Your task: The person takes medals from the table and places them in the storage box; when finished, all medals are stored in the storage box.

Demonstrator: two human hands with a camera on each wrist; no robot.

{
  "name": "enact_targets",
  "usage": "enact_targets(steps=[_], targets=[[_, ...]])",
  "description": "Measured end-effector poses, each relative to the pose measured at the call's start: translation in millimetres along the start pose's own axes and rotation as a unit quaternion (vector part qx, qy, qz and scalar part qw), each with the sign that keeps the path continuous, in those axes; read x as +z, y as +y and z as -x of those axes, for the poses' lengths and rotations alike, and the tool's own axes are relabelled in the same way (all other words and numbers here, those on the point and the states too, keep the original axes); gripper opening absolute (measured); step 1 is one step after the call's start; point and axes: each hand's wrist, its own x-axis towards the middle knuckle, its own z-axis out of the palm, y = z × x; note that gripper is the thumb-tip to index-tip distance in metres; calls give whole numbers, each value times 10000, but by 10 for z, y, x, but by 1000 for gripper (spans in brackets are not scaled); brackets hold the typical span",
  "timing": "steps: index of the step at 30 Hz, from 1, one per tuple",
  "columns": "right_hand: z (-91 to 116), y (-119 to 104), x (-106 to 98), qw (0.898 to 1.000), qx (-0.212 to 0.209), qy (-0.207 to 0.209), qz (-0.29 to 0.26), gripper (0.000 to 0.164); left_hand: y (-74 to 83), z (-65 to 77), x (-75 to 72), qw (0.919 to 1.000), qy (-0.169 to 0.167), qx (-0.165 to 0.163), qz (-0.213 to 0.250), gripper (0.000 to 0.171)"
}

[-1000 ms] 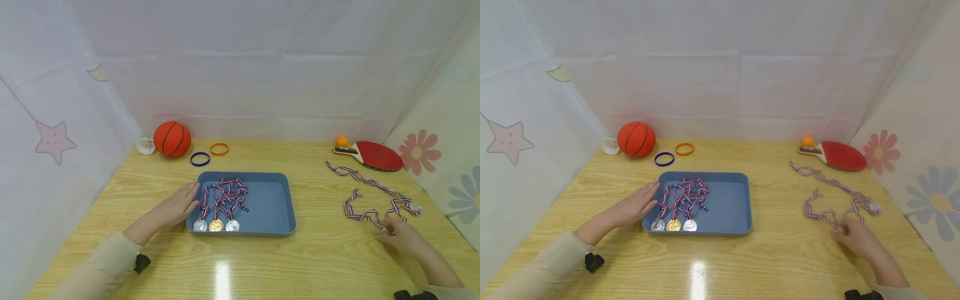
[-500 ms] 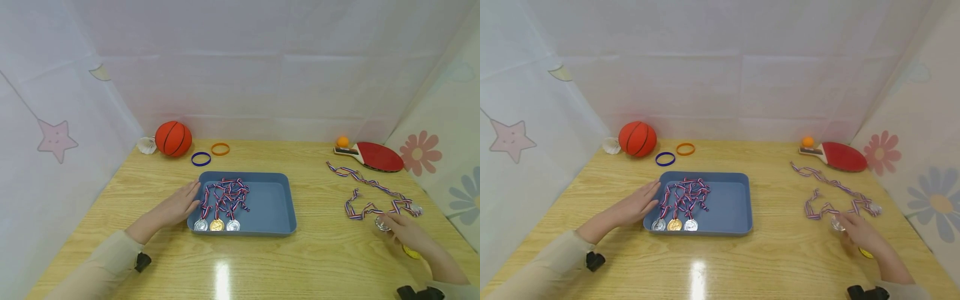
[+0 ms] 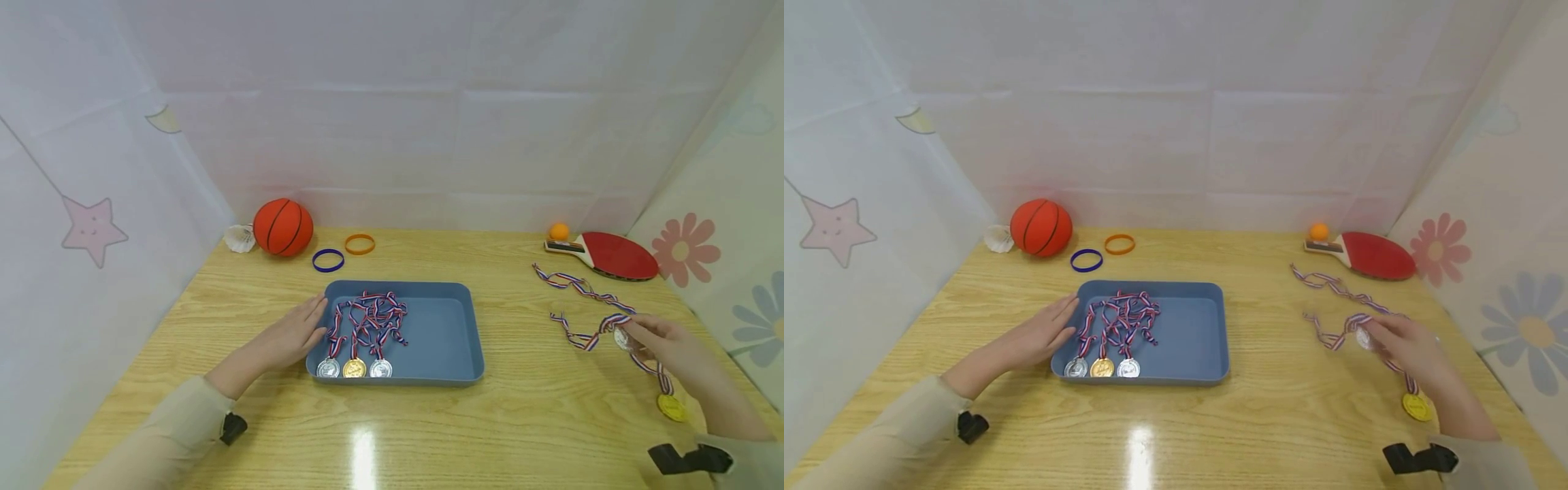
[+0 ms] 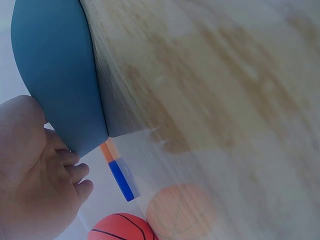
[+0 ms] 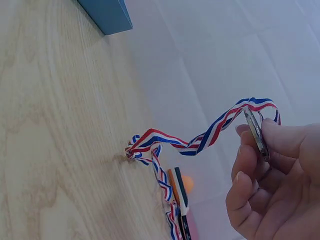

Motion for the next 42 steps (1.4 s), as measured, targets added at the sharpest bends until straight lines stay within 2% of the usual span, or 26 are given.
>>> enact_targets(steps=[5,13,16,18,20,23,24,27,31,39,41,42], targets=[[-62,-161,9,9998,-102,-70,182,34,-2,5,-1,10000,13,-8,15,55],[-151,-393,3,9993,4,-52,372,36,1,10,-4,10000,-5,-24,9,56],[-198,-455,9,9998,-95,-171,-30,32,0,8,-3,10000,0,-35,18,56],[-234,-493,14,9958,-308,-451,-737,32,1,5,-3,10000,14,-28,22,56],[-284,-539,23,9828,-584,-883,-1512,35,3,3,-2,10000,3,-34,24,55],[-353,-620,36,9470,-667,-1629,-2687,40,4,3,2,10000,-21,-50,15,55],[-366,-648,44,9355,-624,-1797,-2979,41,4,4,2,10000,-24,-54,16,55],[-369,-719,75,9111,-592,-2058,-3522,43,6,5,2,10000,-19,-64,26,55],[-353,-805,140,8842,-859,-2284,-3983,46,12,5,-3,9999,-25,-83,57,55],[-441,-991,323,8396,-1480,-2734,-4454,49,2,7,-1,9999,-40,-83,44,56],[-464,-1040,375,8347,-1575,-2792,-4479,50,-3,6,4,10000,-16,-52,49,56],[-473,-1068,401,8354,-1612,-2792,-4451,50,-3,5,3,10000,-24,-62,51,56]])
